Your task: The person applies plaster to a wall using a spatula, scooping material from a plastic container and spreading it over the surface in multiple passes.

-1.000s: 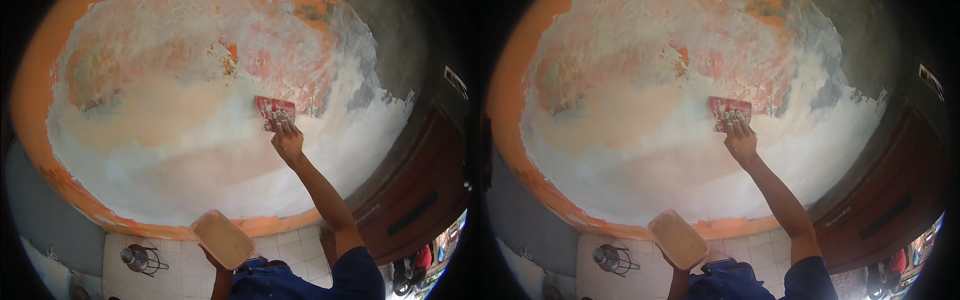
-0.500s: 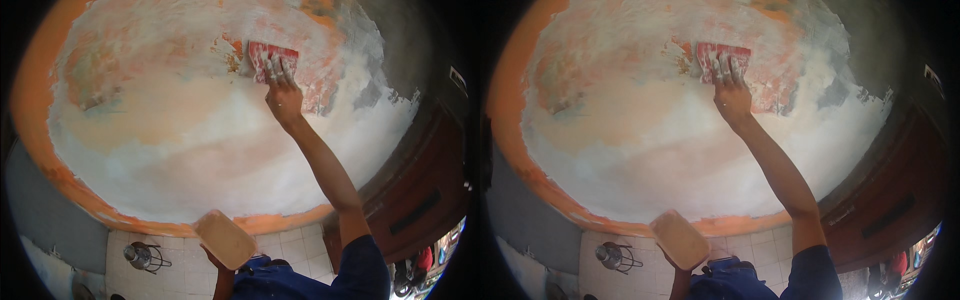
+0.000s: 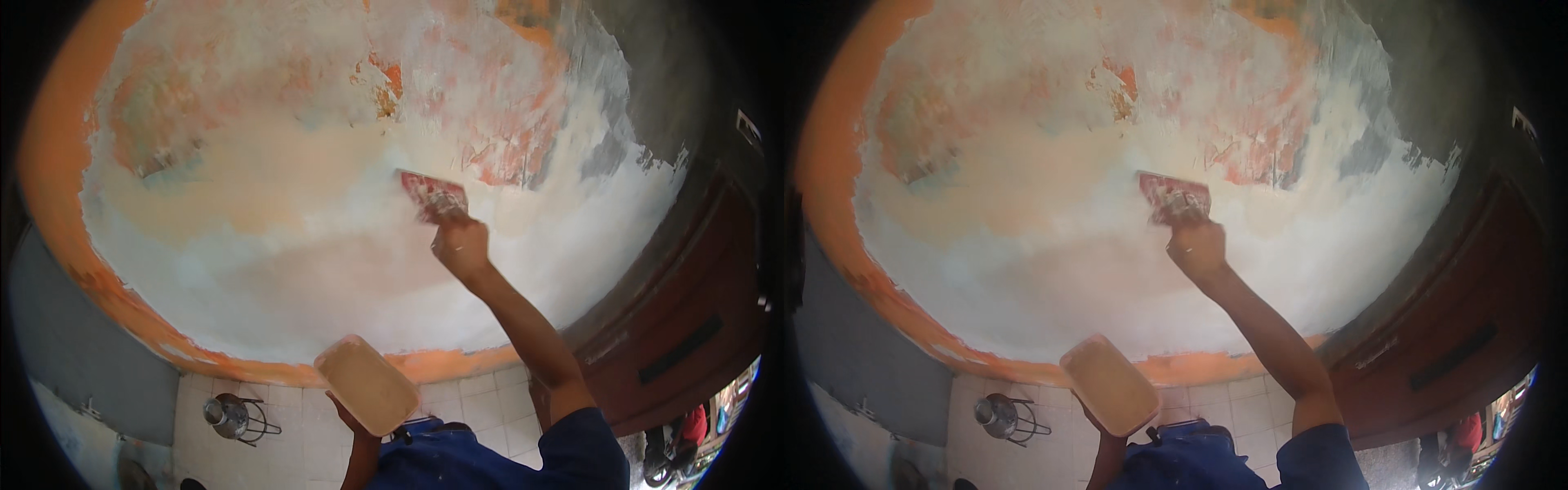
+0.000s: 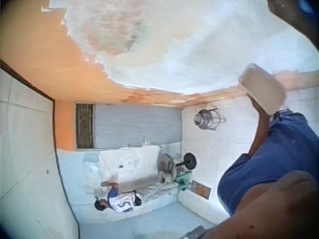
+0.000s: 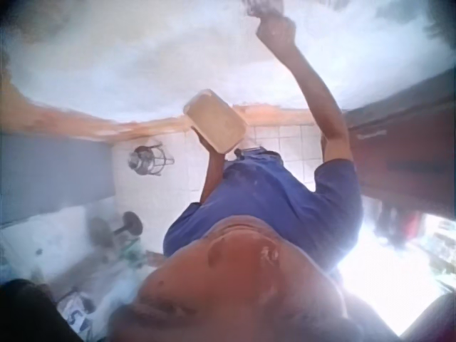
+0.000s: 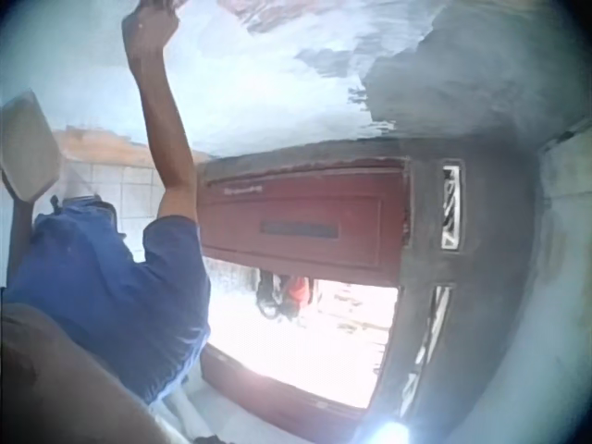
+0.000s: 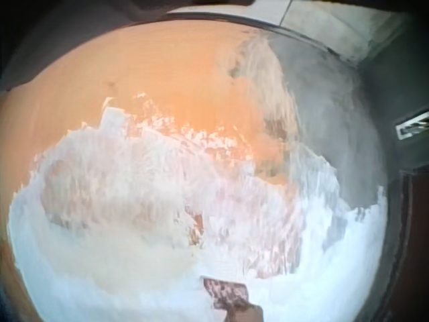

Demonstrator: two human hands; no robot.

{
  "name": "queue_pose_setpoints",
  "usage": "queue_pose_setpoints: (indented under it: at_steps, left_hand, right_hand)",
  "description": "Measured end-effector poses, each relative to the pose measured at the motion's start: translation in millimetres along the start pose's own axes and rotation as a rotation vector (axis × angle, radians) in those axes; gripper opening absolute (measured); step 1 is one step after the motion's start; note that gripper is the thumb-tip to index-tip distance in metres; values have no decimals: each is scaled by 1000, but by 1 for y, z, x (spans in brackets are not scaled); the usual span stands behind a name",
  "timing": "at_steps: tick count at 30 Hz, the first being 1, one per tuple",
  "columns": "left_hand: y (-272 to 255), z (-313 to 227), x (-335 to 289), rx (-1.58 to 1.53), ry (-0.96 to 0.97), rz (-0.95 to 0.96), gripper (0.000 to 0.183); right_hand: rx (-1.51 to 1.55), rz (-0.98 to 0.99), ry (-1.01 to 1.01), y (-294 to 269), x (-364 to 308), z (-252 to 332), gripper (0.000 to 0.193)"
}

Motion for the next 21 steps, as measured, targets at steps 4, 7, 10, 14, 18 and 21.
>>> queue_pose_setpoints:
  at_steps: [4, 7, 10, 14, 18, 21]
  left_hand:
    - [0, 8, -6, -41, -85, -47, 78]
    - [-2, 5, -10, 96, -52, -38, 78]
    - [-3, 1, -10, 221, 46, 20, 79]
    - [13, -4, -7, -17, -10, -4, 79]
    - [8, -17, -9, 75, 60, 7, 79]
    - [26, -24, -10, -83, 38, 14, 79]
  right_hand:
    - [-142, -153, -74, -58, 61, 1, 44]
    - [-266, -209, -173, -61, 103, 0, 52]
    - [-431, 95, -97, 14, 88, -22, 44]
    - [-423, 197, -251, 90, -7, -23, 37]
    - [-213, 318, -205, 90, -62, 3, 48]
    - [-94, 287, -81, 46, -45, 9, 54]
Point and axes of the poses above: each hand's wrist, its own x-axis towards the middle knuckle, its own y-axis out of the palm, z = x × y, the point moved 6 cm from there along x, towards the middle knuckle, and after that the axes turned 11 degrees about x, right-handed, at the moved point
